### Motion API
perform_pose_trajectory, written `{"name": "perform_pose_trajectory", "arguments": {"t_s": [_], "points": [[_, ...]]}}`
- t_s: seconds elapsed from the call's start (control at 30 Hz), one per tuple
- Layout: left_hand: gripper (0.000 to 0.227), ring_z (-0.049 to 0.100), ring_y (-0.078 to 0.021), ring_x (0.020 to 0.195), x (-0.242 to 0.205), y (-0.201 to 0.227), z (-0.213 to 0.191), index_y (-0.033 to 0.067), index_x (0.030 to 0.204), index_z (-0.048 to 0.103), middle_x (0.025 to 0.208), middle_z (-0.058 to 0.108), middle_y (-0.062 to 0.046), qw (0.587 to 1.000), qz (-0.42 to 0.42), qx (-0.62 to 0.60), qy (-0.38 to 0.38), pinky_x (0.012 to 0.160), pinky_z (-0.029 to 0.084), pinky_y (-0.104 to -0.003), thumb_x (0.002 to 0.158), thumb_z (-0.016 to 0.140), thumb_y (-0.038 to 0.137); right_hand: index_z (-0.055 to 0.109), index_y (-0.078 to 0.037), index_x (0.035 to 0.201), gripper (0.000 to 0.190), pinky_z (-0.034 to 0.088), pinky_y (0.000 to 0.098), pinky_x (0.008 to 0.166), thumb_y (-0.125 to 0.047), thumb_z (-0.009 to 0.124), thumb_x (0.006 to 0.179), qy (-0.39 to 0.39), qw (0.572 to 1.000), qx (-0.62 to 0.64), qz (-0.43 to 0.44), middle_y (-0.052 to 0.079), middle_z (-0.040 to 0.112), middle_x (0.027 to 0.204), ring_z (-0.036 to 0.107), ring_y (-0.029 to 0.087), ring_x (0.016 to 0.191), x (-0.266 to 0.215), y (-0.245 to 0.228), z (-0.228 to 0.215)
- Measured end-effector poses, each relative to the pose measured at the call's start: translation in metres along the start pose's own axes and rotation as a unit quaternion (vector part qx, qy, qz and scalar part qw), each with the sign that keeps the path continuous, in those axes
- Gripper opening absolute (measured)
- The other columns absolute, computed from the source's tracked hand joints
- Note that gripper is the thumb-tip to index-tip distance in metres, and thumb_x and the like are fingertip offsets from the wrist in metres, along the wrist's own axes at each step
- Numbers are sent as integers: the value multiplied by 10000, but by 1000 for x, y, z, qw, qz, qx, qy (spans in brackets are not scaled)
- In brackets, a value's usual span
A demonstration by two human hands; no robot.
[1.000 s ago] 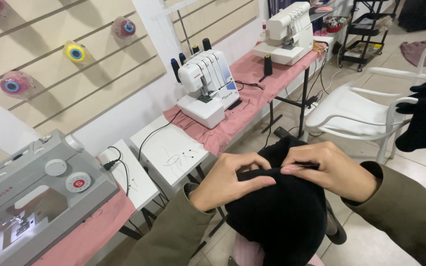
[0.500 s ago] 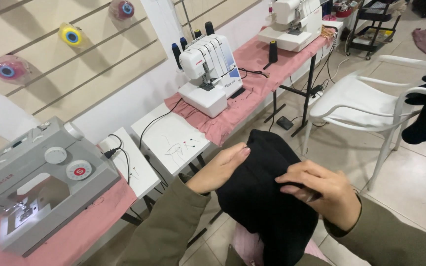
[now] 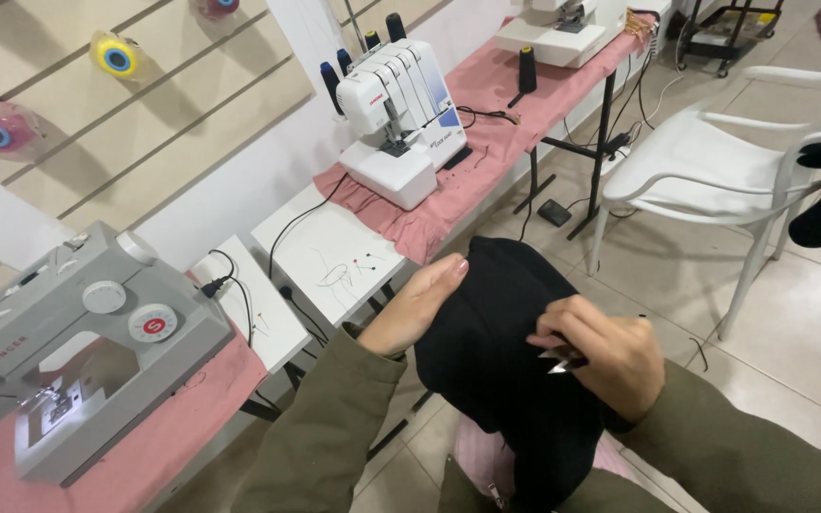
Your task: Trimming excess threads from a pair of black trousers using thread snips and inspecting the waistband.
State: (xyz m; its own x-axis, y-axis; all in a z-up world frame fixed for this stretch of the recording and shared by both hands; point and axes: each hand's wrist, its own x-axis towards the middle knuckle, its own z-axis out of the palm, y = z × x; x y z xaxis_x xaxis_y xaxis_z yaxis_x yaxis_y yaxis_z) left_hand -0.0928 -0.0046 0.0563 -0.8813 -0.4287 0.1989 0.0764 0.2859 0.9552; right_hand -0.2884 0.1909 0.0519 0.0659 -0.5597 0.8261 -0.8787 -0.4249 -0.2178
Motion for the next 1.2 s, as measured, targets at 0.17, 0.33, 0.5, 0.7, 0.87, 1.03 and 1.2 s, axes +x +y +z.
{"name": "perform_pose_trajectory", "arguments": {"t_s": [0.17,0.33,0.5,0.7,0.87,1.03,1.2], "points": [[382,431,-44,976,-5,15,-6,28,1056,536,999,451,73,999,-3,-8,32,931,400,-217,1109,427,390,702,-57,1010,200,572,263,539,-225,733,905,-36,989,-87,114,49,706,948,696,125,693,-49,80,-21],[342,464,-2,1017,-6,7,-14,61,1110,591,1046,511,107,998,-29,-20,55,945,395,-188,1075,448,369,713,-87,1039,160,515,266,511,-239,750,1003,-115,919,-334,174,38,728,992,641,124,613,-71,142,-52],[362,404,-37,887,-4,-2,-19,11,1032,542,942,436,76,999,5,7,31,805,396,-236,1179,494,338,756,-104,1195,260,500,187,425,-117,732,936,-105,795,-568,187,40,776,1099,650,73,541,-73,196,-70],[341,498,-16,875,13,45,20,2,1100,605,944,570,94,997,0,-15,-70,788,449,-215,1111,480,319,745,-113,1239,294,599,273,690,-120,636,966,-87,977,18,194,104,761,1213,749,154,855,38,84,-53],[388,432,-37,801,14,61,28,-13,1055,620,852,506,72,990,39,92,-96,689,390,-264,1133,477,339,786,-64,953,318,615,369,733,-362,789,844,-325,933,117,105,99,804,890,768,228,796,82,52,-30],[464,357,-70,708,7,38,-12,11,824,502,735,405,39,990,33,137,-16,626,327,-287,1147,490,345,788,-89,837,226,570,342,650,-314,785,811,-248,958,74,126,34,739,762,688,197,689,100,78,-95],[414,449,-176,702,9,134,-10,28,739,550,660,443,-43,920,187,345,13,803,368,-342,1056,608,288,742,-48,867,275,512,341,585,-304,818,801,-215,973,-25,75,66,679,674,630,193,598,129,73,-139]]}}
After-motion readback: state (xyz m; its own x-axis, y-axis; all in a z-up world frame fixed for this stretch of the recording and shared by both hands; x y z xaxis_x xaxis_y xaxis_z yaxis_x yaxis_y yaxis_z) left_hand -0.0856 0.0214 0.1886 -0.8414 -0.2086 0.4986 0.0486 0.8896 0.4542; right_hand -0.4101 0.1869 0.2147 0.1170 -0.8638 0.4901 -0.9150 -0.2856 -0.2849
